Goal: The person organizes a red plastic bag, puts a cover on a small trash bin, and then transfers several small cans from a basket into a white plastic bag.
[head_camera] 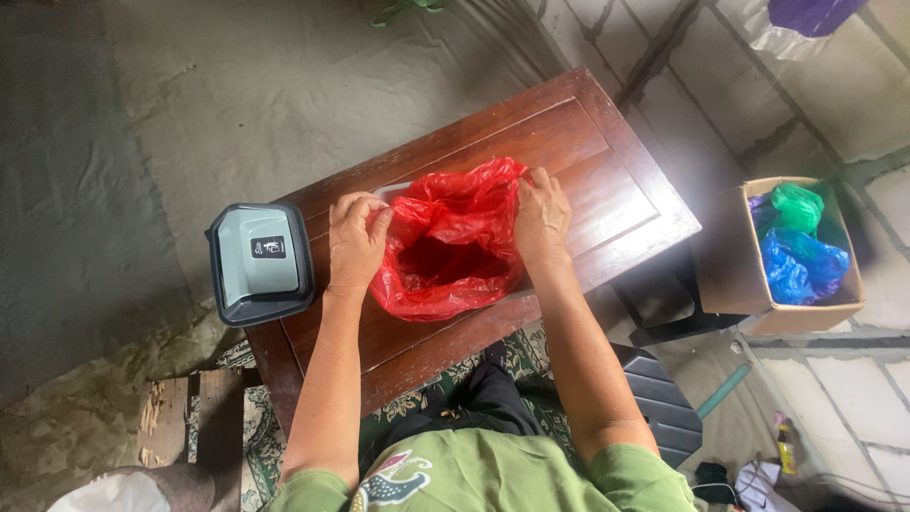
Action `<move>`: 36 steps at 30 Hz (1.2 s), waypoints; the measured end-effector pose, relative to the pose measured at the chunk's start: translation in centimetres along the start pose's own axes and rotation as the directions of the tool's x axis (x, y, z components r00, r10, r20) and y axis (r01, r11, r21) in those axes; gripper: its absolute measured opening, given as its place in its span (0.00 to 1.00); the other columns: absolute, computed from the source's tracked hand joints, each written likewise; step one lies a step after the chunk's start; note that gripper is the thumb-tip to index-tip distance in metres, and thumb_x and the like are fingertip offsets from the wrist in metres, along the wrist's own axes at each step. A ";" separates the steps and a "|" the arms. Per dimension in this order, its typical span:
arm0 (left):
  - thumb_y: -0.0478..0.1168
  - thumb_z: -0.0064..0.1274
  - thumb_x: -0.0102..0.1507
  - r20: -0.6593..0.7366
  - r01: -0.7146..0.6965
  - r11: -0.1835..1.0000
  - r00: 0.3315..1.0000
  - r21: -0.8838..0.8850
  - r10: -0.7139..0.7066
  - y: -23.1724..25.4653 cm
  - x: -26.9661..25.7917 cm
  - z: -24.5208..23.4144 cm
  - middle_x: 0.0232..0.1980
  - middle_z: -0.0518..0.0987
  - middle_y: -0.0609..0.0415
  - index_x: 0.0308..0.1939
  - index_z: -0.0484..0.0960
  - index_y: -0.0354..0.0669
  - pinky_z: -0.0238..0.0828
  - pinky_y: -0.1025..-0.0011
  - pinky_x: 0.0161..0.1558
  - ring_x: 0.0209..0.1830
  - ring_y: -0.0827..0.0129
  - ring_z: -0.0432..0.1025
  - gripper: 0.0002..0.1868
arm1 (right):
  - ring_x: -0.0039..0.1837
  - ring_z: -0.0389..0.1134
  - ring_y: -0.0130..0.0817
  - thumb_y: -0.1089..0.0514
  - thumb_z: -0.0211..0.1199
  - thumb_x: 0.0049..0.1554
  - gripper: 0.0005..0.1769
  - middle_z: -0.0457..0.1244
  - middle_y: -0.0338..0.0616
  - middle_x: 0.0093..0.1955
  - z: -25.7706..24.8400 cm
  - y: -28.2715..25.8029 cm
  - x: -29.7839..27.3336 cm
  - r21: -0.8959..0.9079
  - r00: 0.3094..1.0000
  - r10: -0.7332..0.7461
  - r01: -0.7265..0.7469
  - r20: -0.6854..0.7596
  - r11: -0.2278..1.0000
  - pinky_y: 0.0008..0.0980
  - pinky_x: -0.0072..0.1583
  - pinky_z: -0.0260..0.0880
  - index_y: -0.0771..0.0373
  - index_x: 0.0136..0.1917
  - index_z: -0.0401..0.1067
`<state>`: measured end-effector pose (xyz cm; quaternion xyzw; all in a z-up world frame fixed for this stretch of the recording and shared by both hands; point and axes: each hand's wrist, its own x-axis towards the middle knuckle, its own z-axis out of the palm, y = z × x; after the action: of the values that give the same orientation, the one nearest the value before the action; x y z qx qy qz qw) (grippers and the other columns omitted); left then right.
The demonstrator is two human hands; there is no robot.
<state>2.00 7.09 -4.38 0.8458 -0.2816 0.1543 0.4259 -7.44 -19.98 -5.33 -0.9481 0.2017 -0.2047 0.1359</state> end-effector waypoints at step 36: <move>0.46 0.51 0.72 0.001 0.357 0.932 0.934 -0.070 -0.358 -1.1 2.0 -0.7 0.45 0.84 0.50 0.49 0.75 0.41 0.77 0.61 0.45 0.43 0.56 0.81 0.12 | 0.36 0.62 0.35 0.68 0.61 0.63 0.05 0.65 0.41 0.45 -0.4 0.3 -2.0 0.820 0.956 0.053 -0.276 0.289 0.502 0.31 0.35 0.63 0.61 0.51 0.71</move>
<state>4.28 7.51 -3.65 0.8667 -0.1258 0.0695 0.4776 -9.34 -19.43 -5.76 -0.7521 0.1482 -0.1538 0.6235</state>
